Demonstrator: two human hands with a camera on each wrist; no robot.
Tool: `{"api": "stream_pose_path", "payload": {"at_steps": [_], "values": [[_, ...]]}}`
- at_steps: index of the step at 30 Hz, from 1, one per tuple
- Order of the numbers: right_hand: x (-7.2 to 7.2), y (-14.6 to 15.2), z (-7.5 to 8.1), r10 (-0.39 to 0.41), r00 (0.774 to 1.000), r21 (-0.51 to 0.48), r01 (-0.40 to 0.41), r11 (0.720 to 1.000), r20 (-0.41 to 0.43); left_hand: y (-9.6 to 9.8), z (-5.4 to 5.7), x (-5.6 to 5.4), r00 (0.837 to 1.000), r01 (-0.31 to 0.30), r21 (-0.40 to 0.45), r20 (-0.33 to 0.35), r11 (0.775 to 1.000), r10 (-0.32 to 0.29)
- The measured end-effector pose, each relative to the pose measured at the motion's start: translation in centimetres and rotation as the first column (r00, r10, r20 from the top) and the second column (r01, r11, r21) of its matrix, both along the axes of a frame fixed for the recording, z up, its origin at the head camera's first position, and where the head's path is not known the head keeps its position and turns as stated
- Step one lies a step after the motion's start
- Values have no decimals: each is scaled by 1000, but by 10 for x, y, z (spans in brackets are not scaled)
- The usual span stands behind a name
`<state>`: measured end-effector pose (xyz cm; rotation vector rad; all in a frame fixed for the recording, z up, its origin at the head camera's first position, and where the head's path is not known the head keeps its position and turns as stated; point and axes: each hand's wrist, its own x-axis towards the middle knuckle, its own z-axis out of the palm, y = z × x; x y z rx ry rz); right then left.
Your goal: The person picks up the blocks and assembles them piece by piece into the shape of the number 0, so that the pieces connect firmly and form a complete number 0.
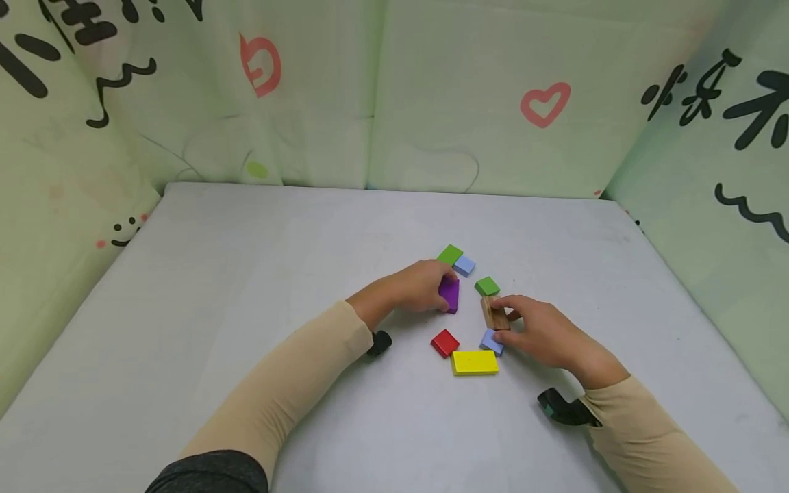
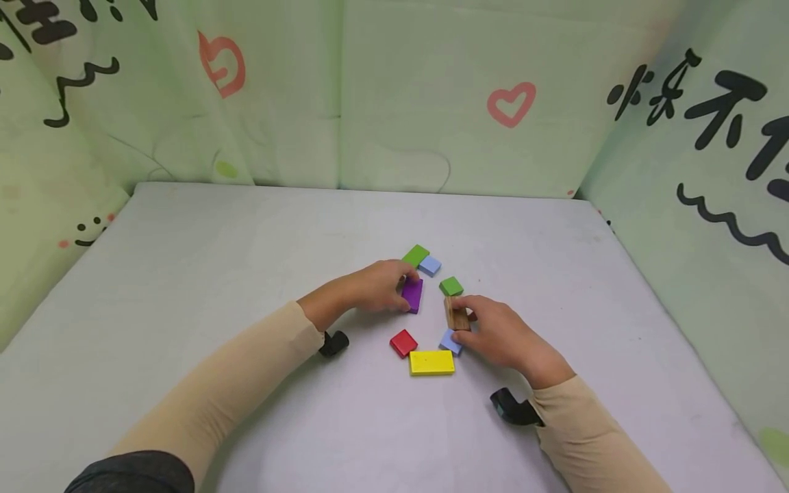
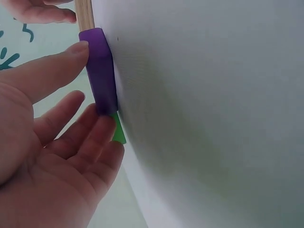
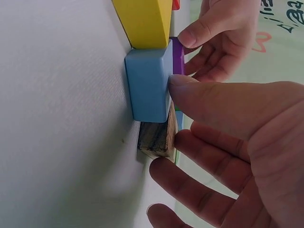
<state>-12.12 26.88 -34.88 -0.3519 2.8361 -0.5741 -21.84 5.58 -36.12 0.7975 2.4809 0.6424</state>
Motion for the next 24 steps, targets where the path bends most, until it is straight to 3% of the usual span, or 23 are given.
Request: {"api": "stream_pose_path", "payload": {"at_steps": [14, 24], "values": [[0, -1, 0, -11, 1000, -4, 11, 1000, 3, -9, 3, 4, 1000, -20, -17, -1, 1000, 20], [0, -2, 0, -19, 1000, -6, 19, 1000, 12, -13, 5, 9, 1000, 0, -64, -27, 998, -2]]}}
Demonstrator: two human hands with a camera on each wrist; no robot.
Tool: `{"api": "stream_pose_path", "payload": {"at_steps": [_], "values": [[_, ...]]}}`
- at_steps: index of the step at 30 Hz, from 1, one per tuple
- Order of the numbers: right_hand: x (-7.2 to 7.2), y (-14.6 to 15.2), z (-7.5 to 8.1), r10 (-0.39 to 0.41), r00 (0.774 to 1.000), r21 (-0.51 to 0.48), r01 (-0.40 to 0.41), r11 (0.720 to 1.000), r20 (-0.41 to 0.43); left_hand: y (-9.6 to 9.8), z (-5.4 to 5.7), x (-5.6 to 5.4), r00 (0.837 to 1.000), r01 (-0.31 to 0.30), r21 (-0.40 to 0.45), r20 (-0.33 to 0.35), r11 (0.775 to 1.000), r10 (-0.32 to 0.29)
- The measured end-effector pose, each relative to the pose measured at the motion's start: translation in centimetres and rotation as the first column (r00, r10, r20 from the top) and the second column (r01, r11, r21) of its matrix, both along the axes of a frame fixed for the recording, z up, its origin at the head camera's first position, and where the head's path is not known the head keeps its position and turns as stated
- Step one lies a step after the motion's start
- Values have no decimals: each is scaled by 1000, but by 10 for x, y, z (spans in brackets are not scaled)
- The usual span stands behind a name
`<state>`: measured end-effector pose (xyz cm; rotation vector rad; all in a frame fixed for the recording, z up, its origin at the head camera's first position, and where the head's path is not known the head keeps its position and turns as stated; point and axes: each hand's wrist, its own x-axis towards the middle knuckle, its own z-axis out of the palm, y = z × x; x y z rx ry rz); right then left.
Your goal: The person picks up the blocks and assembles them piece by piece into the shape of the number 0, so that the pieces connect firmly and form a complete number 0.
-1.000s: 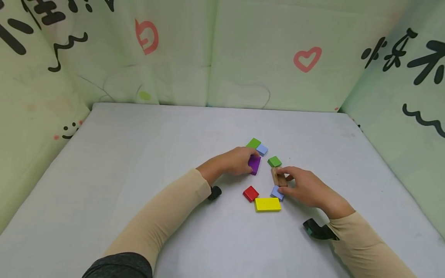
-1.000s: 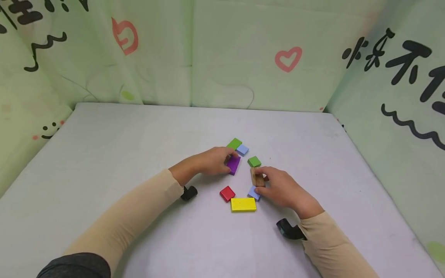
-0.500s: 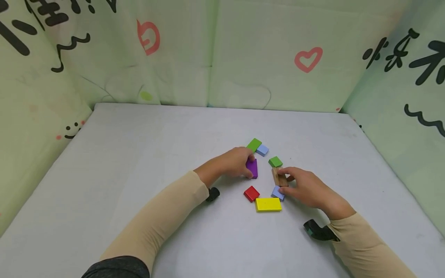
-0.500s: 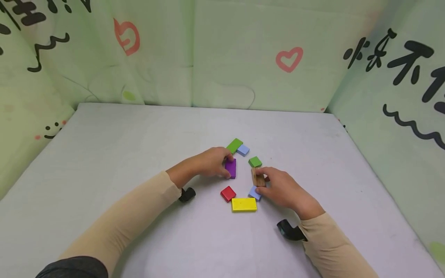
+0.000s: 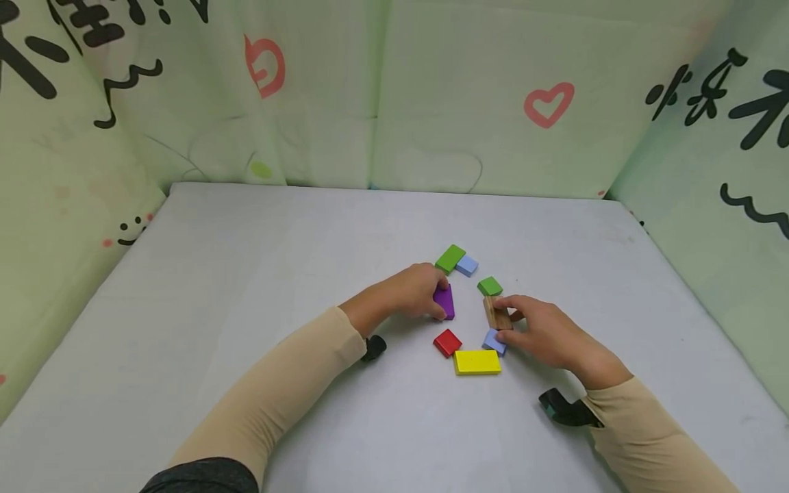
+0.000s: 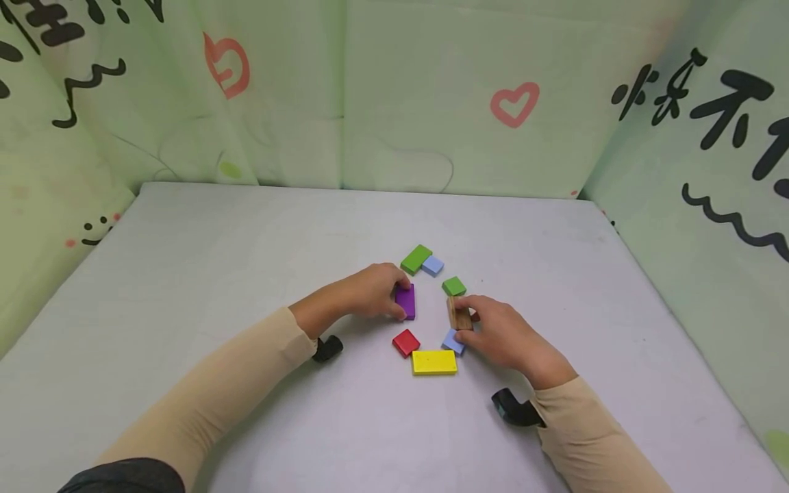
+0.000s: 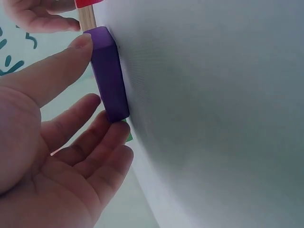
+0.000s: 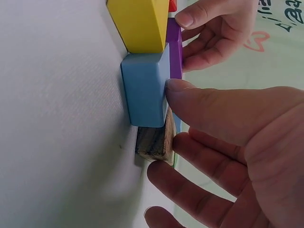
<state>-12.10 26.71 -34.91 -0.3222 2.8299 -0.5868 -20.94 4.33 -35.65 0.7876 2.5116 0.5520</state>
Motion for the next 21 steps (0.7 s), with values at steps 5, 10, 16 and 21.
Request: {"api": "stream_pose_path", "payload": {"at_steps": [5, 10, 16, 21], "values": [[0, 0, 0, -3, 1000, 0, 3, 1000, 4, -2, -1, 2, 1000, 15, -6, -15, 1000, -15], [0, 0, 0, 0, 1000, -5, 0, 1000, -2, -4, -2, 2, 1000, 18, -14, -24, 1000, -18], [0, 0, 0, -2, 1000, -9, 2, 1000, 2, -6, -1, 6, 999, 22, -17, -36, 1000, -23], [0, -1, 0, -7, 1000, -4, 7, 1000, 2, -8, 0, 8, 998, 41, -29, -45, 999, -43]]}}
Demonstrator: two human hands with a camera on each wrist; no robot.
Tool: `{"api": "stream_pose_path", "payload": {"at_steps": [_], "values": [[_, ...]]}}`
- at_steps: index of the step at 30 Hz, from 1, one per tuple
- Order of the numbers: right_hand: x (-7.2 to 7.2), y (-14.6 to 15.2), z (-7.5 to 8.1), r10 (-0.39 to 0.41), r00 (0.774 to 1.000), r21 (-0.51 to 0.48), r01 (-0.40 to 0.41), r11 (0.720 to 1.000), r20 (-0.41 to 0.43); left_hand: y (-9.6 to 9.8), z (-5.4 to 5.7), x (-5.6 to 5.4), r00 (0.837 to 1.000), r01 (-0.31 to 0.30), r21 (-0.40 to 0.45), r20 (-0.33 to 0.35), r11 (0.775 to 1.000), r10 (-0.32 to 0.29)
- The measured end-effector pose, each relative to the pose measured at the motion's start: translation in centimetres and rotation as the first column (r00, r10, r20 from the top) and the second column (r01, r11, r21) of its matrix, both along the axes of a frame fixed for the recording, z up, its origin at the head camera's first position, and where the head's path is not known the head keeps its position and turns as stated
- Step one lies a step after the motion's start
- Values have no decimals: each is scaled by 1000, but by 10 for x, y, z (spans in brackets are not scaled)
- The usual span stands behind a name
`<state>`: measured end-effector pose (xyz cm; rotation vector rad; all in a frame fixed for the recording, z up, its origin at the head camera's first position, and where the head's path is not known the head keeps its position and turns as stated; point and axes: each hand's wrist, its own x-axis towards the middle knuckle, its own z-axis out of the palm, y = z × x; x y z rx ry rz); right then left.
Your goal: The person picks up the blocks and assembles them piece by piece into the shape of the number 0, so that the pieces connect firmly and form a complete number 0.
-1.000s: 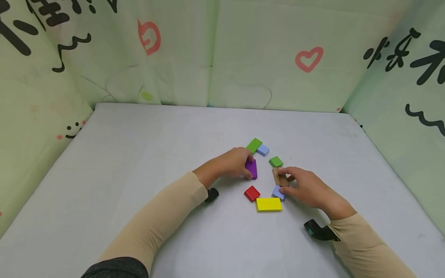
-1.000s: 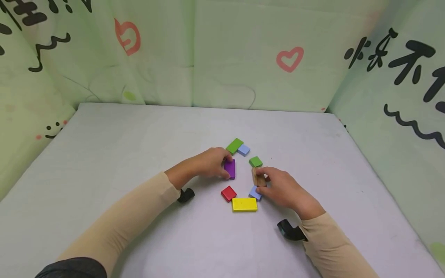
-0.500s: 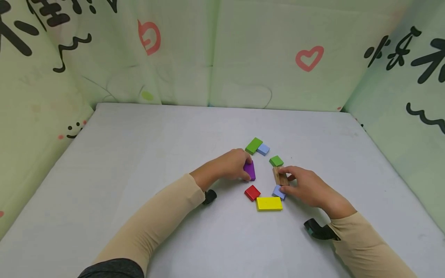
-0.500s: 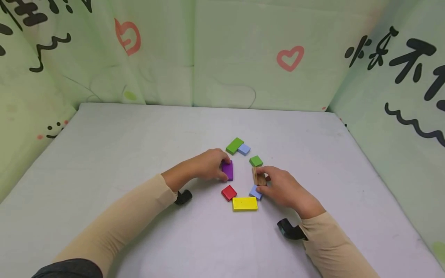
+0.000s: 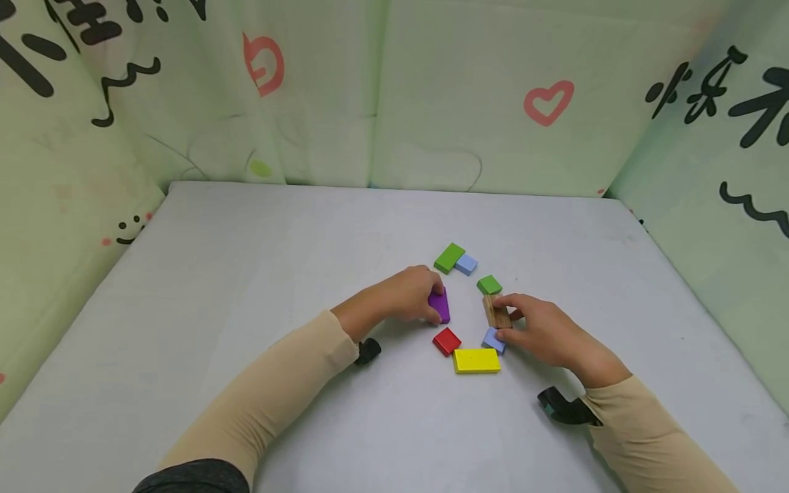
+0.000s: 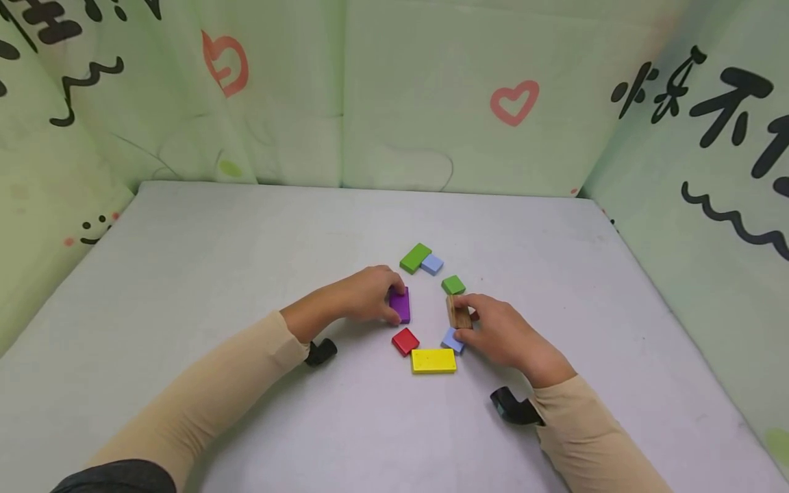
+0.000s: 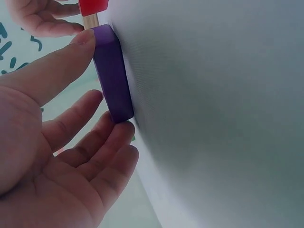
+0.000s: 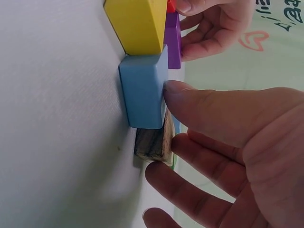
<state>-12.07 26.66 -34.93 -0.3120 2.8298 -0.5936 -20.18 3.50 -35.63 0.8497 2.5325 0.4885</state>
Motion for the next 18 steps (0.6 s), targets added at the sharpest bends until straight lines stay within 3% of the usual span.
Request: {"api": "stream_pose_path", "payload": {"at_steps": [18], "values": [[0, -1, 0, -8, 1000, 8, 8, 1000, 5, -4, 0, 5, 1000, 25, 1, -10, 1000, -25]]}}
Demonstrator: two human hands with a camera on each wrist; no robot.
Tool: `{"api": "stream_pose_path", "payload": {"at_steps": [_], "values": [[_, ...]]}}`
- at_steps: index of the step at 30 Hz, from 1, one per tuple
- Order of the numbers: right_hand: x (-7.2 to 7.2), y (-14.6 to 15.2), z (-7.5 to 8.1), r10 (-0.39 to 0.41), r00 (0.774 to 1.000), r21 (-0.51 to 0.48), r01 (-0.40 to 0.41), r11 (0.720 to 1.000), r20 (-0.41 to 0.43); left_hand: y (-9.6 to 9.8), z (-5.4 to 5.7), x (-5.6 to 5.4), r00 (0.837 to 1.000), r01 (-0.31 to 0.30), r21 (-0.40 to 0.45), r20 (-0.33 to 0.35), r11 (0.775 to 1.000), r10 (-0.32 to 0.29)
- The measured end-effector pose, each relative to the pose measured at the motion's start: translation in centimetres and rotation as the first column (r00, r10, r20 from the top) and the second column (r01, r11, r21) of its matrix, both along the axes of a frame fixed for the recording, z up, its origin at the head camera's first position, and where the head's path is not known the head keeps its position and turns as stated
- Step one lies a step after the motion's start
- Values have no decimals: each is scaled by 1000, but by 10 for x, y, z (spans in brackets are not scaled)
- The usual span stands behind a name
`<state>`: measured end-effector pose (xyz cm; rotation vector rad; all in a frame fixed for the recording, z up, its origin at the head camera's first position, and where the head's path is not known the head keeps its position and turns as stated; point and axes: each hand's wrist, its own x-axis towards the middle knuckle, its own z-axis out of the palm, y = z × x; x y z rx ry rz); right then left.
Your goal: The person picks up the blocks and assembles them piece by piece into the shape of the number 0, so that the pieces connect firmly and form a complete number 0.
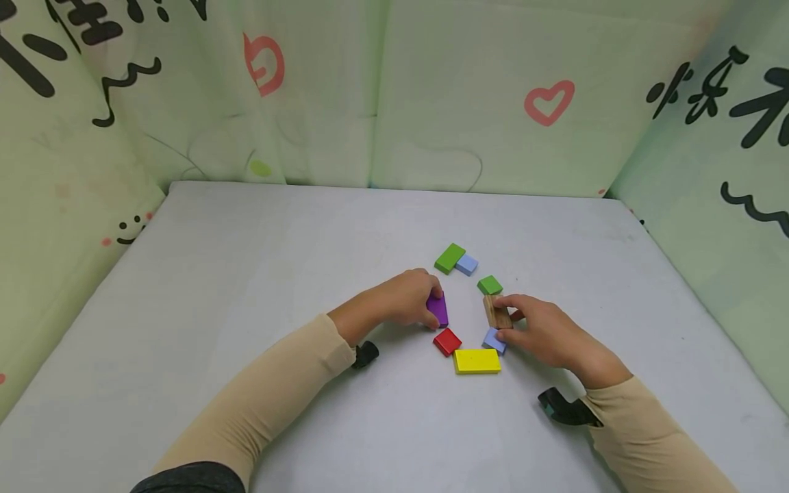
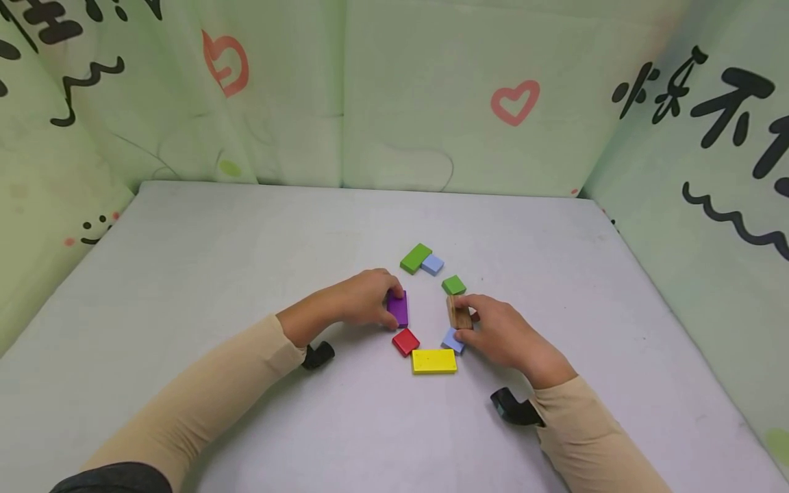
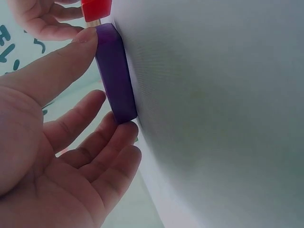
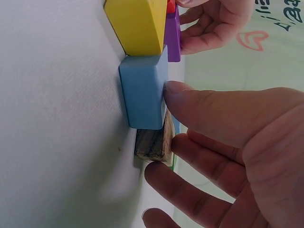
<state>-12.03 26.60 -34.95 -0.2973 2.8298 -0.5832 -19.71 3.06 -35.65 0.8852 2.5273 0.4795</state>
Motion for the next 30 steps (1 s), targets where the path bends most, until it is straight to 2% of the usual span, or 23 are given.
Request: {"api": "stream_pose_path", "payload": {"at_steps": [30], "values": [[1, 0, 0, -4, 1000, 2, 4, 1000, 1, -1, 0, 3, 1000, -12, -6, 0, 1000, 12]]}}
